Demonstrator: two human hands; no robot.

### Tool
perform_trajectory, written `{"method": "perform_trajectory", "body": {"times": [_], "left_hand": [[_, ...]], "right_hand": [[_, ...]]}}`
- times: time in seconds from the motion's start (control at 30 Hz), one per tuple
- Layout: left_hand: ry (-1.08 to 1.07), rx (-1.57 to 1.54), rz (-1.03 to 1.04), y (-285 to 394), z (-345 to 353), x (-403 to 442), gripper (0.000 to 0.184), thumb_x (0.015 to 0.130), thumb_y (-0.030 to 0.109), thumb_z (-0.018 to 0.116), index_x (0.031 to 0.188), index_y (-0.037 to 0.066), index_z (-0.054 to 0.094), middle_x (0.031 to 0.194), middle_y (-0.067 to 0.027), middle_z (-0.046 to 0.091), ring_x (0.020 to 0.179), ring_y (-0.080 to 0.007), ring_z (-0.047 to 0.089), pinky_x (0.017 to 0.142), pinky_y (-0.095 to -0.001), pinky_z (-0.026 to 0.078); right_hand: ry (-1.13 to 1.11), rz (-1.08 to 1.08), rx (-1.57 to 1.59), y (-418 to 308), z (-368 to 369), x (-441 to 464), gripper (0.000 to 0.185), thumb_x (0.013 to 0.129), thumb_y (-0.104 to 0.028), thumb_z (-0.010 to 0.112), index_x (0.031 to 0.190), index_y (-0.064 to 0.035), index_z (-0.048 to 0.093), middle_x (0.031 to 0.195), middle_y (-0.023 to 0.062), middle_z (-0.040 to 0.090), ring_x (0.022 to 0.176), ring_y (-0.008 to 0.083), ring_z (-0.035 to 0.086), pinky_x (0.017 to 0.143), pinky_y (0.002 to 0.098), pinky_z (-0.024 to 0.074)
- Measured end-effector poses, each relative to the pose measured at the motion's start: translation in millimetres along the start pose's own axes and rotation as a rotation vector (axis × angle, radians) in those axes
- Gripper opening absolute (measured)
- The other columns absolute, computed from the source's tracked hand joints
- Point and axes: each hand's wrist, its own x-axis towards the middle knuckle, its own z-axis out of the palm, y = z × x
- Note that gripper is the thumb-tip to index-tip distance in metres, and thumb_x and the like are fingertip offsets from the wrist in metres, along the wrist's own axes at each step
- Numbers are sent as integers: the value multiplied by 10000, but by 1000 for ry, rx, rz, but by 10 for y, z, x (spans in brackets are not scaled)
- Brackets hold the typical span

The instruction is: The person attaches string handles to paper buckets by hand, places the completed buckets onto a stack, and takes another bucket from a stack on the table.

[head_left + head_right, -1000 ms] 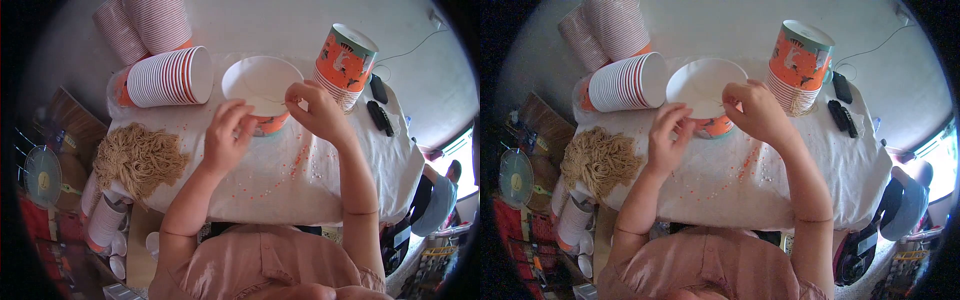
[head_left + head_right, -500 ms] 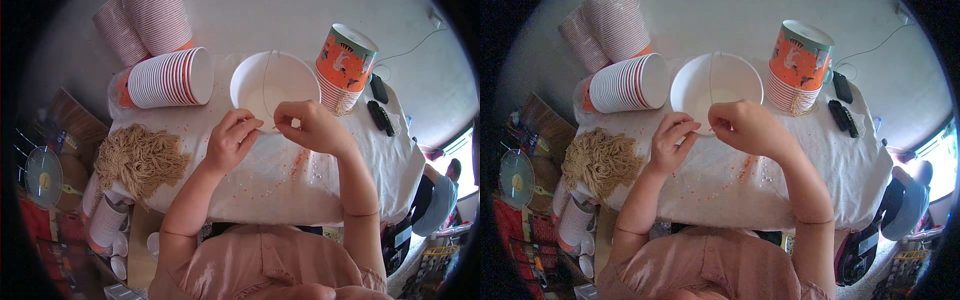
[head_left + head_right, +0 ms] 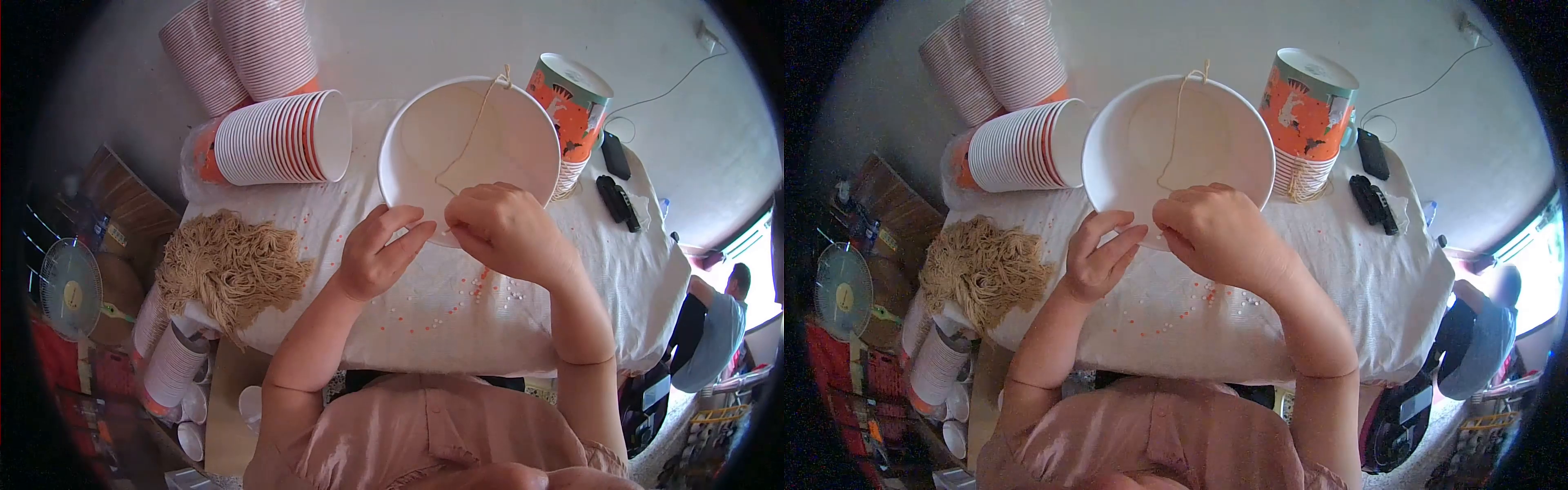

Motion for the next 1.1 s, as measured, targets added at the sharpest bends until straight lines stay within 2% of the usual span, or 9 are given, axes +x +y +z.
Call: {"method": "perform_trajectory", "body": {"times": [0.37,0.53,0.67,0.77,0.83,0.87,0.93,1.0,1.1], "left_hand": [[-24,13,-13,-8,8,-11,369,674,-49,739,1029,33,678,1111,-107,580,821,-256,640,676,-336,542],[-72,38,-68,-5,11,-3,338,734,-22,724,1058,45,654,1166,-107,574,852,-242,650,692,-330,547],[-122,-71,-222,-40,16,16,322,785,-18,690,1095,47,633,1206,-99,560,870,-237,656,721,-333,559],[-97,-53,-328,-43,56,14,311,806,-20,674,1105,43,621,1215,-107,553,876,-241,656,732,-334,564],[58,-124,-379,-54,70,14,289,820,-18,672,1093,31,590,1205,-119,537,847,-232,653,738,-310,566],[144,-146,-416,-60,101,-25,244,798,3,709,1015,33,601,1081,-107,588,772,-210,643,680,-295,552],[54,-135,-389,-71,92,-50,228,784,16,728,977,40,607,1002,-95,606,739,-200,634,646,-292,540],[-6,-136,-384,-4,112,16,199,754,41,760,898,62,625,815,-61,627,676,-188,614,569,-299,509],[-9,-129,-413,13,207,-12,192,760,27,744,907,54,622,853,-64,633,684,-198,618,580,-304,521]], "right_hand": [[-43,-10,28,0,60,22,66,779,-44,656,784,-33,591,733,96,595,717,307,600,649,404,471],[-150,64,212,83,42,4,68,850,-71,638,885,-13,645,806,111,632,761,309,620,680,397,480],[-220,54,267,137,47,36,130,869,-103,636,947,0,654,829,121,641,771,293,626,688,382,484],[-220,87,287,149,50,34,177,877,-154,608,938,7,648,872,178,648,829,361,631,737,424,496],[-200,126,257,160,50,51,207,877,-170,616,970,10,655,881,186,653,826,360,633,737,420,499],[-198,128,259,168,59,48,207,877,-170,616,970,10,655,881,186,653,826,360,633,737,420,499],[-183,189,272,183,78,38,197,896,-174,648,986,1,655,810,112,639,723,232,609,663,341,477],[-174,167,276,177,72,46,203,893,-183,655,983,-2,655,804,111,639,717,228,610,657,338,475],[-153,134,275,188,109,52,209,890,-197,662,976,-6,654,790,112,636,709,229,610,650,340,472]]}}
